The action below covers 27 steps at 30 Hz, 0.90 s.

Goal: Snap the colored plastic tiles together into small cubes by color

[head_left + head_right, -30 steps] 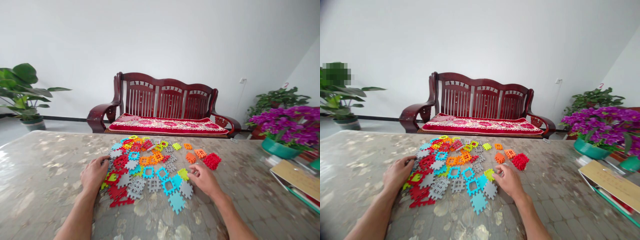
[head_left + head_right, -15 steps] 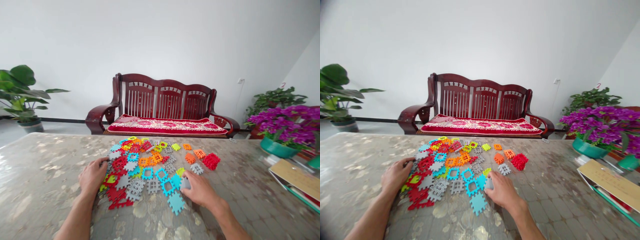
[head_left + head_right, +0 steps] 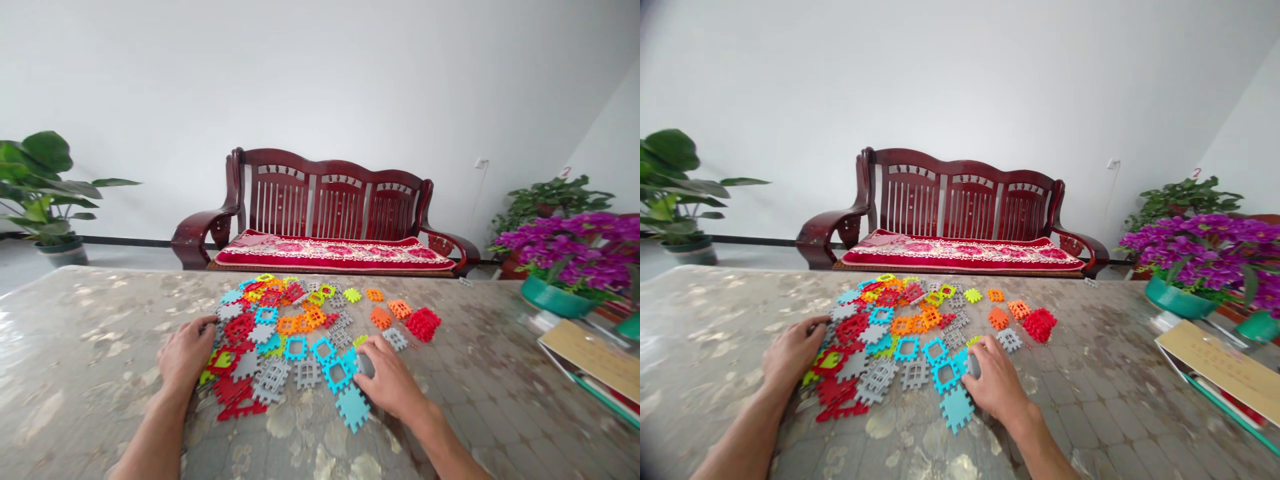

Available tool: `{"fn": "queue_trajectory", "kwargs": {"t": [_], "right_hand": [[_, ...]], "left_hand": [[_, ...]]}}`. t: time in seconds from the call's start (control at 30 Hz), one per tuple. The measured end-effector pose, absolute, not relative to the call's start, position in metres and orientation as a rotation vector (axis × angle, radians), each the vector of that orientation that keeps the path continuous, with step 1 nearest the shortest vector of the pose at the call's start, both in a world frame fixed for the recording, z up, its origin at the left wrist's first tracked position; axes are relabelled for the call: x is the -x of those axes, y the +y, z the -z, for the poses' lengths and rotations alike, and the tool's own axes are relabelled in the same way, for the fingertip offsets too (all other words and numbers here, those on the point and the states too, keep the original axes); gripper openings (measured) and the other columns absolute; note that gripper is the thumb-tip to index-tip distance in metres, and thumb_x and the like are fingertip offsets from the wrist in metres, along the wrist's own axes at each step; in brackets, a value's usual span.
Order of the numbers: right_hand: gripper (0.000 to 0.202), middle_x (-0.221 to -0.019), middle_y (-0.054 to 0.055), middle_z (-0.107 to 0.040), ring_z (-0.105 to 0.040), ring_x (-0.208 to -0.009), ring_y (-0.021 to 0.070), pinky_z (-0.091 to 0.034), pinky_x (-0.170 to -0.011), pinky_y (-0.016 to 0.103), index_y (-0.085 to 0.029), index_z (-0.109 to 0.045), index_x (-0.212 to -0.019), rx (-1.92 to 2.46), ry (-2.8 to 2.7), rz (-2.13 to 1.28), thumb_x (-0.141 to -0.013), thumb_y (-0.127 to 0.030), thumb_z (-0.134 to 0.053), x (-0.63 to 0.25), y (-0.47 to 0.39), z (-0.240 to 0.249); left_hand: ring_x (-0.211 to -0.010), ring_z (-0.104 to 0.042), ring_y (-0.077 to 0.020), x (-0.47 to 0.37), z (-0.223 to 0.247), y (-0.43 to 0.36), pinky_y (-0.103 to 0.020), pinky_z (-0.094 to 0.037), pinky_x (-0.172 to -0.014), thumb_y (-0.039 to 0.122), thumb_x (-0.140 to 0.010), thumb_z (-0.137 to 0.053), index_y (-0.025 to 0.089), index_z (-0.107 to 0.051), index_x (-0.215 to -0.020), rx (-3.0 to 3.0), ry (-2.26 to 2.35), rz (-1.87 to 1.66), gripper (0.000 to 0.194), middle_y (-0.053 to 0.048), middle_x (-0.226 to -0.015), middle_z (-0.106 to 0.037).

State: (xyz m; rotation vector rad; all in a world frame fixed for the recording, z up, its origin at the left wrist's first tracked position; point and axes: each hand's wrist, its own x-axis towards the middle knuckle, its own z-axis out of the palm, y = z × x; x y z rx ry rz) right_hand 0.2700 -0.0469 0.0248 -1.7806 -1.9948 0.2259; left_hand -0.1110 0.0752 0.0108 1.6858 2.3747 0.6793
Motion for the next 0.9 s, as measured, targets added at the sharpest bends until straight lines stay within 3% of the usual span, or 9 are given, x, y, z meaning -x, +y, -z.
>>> {"fn": "queue_trajectory", "kwargs": {"t": [0.13, 0.4, 0.9], "right_hand": [[0.037, -0.108, 0.006, -0.063, -0.058, -0.109, 0.0223, -0.046, -0.098, 0.032, -0.024, -0.065, -0.100, 1.728, -1.980, -0.154, -0.068, -0.009, -0.055, -0.275, -0.043, -0.025], [0.052, -0.123, 0.010, -0.062, -0.056, -0.117, 0.0255, -0.043, -0.104, 0.041, -0.018, -0.057, -0.124, 1.806, -1.685, 0.206, -0.072, -0.016, -0.052, -0.339, -0.025, -0.019], [0.065, -0.133, 0.012, -0.061, -0.057, -0.121, 0.0276, -0.044, -0.103, 0.041, -0.017, -0.045, -0.139, 1.948, -1.662, 0.167, -0.077, -0.028, -0.059, -0.351, -0.015, 0.007]], "left_hand": [[-0.115, -0.061, -0.0358, 0.112, -0.010, 0.075, -0.048, -0.049, -0.088, 0.044, -0.090, -0.036, 0.027, -0.070, -0.121, -1.678, 2.368, -0.677, 0.049, -0.013, -0.127, -0.067], [-0.115, -0.061, -0.0357, 0.110, -0.009, 0.075, -0.050, -0.049, -0.091, 0.042, -0.090, -0.038, 0.027, -0.071, -0.119, -1.670, 2.371, -0.697, 0.047, -0.012, -0.126, -0.068], [-0.112, -0.062, -0.0350, 0.112, -0.007, 0.077, -0.048, -0.050, -0.088, 0.040, -0.089, -0.040, 0.027, -0.072, -0.118, -1.695, 2.392, -0.703, 0.045, -0.012, -0.125, -0.068]]}}
